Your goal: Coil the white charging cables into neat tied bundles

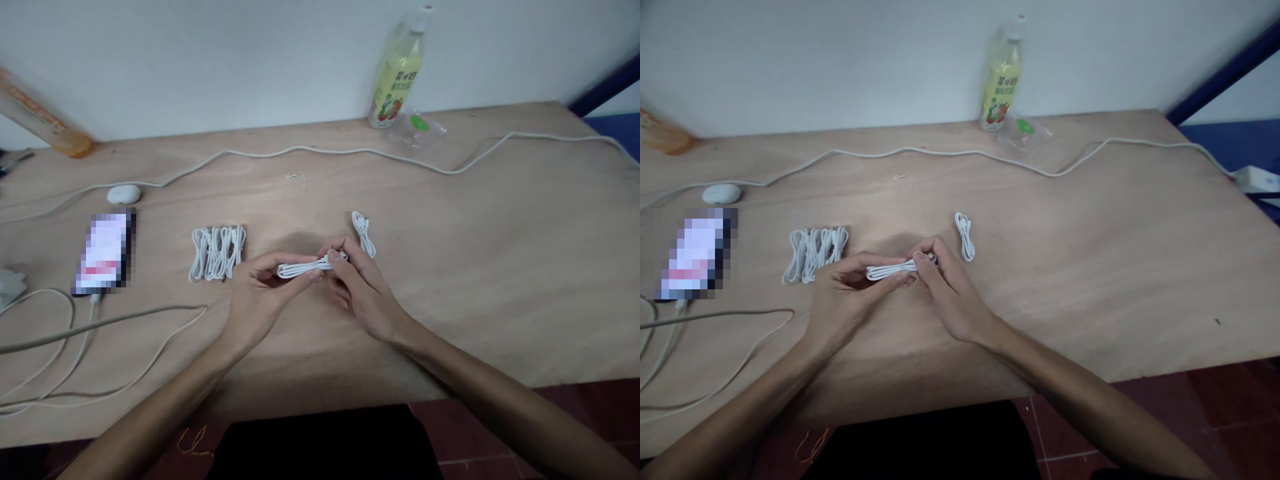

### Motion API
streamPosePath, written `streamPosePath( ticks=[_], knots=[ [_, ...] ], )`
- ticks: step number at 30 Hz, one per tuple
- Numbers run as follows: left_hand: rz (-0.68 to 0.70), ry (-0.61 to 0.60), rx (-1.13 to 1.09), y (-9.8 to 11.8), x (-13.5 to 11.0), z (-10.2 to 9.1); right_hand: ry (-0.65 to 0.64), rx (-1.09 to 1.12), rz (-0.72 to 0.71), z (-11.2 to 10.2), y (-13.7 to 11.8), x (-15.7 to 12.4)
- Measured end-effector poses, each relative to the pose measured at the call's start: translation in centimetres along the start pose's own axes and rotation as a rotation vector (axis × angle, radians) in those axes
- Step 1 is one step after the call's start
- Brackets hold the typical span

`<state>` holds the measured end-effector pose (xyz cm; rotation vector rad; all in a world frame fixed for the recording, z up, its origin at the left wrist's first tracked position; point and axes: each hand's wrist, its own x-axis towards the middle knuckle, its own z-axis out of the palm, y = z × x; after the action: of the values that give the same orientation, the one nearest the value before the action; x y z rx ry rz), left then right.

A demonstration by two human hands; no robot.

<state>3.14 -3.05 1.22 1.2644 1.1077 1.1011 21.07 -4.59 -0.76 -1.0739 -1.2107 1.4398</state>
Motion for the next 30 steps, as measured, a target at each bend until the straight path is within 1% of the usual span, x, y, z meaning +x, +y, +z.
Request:
streamPosePath(
  ticks=[7,17,30],
  knots=[
    [-0.006,-0.002,-0.003,-0.13,0.14,-0.10,0.011,-0.056,0.018,-0.02,0.03,-0.14],
    [-0.056,0.006,0.036,-0.05,0.09,-0.11,0.017,-0.033,0.028,0.05,-0.01,-0.30],
    [-0.065,-0.017,0.035,0.11,0.07,-0.19,0.018,-0.015,0.026,0.07,0.17,-0.10]
  ],
)
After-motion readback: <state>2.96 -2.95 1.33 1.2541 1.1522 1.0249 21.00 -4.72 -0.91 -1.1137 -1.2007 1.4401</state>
